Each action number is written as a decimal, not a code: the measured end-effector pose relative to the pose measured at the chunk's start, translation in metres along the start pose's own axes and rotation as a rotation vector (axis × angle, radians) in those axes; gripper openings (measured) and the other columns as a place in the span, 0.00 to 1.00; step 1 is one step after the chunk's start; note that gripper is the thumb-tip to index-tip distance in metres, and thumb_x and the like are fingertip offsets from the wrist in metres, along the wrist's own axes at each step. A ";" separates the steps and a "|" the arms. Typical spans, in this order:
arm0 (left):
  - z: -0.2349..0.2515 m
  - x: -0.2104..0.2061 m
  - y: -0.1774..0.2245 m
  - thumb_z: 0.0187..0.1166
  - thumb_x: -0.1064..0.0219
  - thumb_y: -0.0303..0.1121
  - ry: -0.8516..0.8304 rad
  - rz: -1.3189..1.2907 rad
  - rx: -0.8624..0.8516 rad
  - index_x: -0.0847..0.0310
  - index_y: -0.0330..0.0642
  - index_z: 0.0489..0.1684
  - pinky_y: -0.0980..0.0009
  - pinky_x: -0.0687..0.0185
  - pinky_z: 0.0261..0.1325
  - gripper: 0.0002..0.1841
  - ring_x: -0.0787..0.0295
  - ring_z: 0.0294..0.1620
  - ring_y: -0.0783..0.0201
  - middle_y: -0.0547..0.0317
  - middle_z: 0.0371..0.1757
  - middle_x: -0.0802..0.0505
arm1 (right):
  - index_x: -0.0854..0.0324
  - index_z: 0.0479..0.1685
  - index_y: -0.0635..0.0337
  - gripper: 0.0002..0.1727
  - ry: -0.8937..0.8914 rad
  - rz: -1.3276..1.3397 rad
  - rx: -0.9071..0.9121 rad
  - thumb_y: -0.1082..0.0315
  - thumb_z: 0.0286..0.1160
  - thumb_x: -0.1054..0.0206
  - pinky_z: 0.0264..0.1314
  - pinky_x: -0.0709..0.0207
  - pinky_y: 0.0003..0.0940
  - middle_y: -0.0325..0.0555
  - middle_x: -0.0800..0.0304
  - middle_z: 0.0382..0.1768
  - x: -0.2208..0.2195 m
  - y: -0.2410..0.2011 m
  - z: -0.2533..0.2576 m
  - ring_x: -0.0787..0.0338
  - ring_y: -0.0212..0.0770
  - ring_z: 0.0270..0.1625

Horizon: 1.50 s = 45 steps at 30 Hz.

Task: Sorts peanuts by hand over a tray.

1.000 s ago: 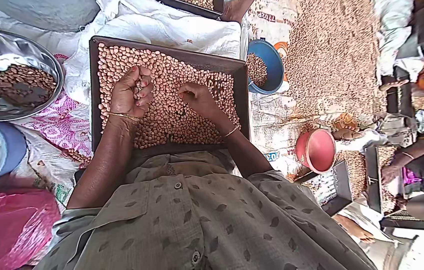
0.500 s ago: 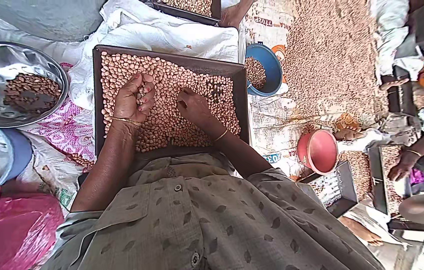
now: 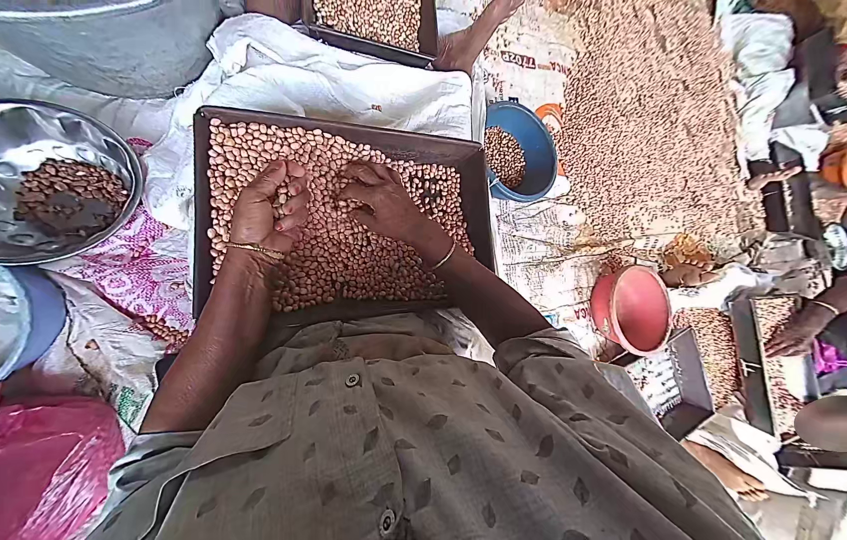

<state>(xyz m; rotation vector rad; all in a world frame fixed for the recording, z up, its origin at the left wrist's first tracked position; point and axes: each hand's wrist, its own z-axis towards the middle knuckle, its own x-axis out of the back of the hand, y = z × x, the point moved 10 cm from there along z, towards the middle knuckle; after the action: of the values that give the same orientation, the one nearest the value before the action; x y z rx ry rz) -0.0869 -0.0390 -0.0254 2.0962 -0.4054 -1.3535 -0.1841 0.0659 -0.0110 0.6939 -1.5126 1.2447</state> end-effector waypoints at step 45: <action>0.002 -0.001 -0.016 0.96 0.65 0.42 -0.057 0.126 0.137 0.20 0.48 0.43 0.89 0.46 0.10 0.24 0.40 0.09 0.82 0.72 0.22 0.23 | 0.12 0.52 0.67 0.11 0.227 0.144 -0.151 0.73 0.79 0.35 0.62 0.16 0.49 0.59 0.07 0.51 0.028 0.026 0.030 0.07 0.55 0.54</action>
<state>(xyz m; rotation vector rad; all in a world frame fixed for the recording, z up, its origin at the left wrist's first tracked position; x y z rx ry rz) -0.0901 -0.0265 -0.0353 2.1068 -0.6599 -1.3472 -0.2263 0.0503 0.0077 0.3381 -1.4682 1.2555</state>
